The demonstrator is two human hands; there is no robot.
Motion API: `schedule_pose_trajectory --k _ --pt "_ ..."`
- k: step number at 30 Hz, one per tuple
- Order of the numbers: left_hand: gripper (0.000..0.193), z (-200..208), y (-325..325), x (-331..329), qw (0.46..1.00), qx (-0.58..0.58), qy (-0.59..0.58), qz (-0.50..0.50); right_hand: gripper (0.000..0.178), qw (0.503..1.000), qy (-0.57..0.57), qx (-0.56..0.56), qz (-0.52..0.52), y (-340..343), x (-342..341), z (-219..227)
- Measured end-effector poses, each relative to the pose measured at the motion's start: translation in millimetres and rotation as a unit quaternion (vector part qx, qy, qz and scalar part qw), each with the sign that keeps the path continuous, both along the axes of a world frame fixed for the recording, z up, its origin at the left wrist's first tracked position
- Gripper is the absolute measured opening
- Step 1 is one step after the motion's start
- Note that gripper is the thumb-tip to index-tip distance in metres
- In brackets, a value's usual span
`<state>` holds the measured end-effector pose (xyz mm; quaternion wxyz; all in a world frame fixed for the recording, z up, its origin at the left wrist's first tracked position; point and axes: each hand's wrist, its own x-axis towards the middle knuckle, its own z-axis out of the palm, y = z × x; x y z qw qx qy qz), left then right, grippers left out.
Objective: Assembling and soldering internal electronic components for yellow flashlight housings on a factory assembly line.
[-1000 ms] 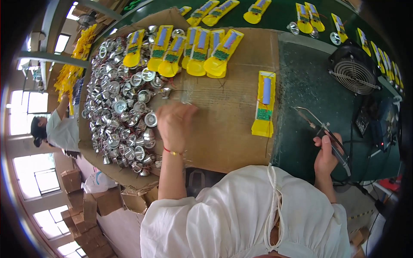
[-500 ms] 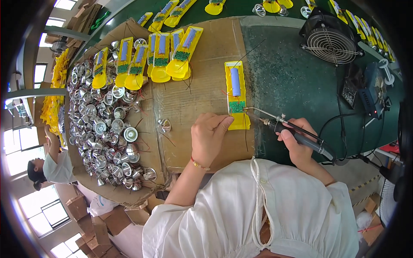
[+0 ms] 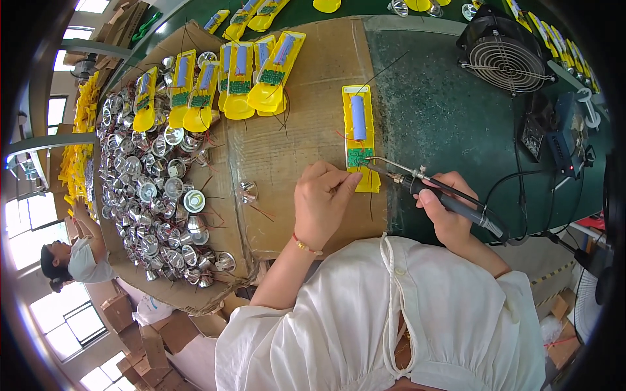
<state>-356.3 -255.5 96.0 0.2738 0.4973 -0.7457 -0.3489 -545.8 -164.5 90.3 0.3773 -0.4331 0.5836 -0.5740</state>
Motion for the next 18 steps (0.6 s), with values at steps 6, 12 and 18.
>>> schedule_pose_trajectory --k 6,12,18 --pt "0.011 -1.0 -0.9 -1.1 1.000 0.005 0.022 0.003 0.015 0.997 -0.067 0.004 -0.030 4.2 2.5 -0.8" --pt "0.012 0.4 -1.8 -0.8 1.000 0.015 0.011 0.005 0.016 0.998 -0.054 -0.004 -0.020 4.6 -2.3 2.4" --pt "0.013 1.2 -2.5 -2.5 1.000 0.013 0.020 0.012 0.017 0.998 -0.057 0.004 -0.015 1.2 0.6 2.6"
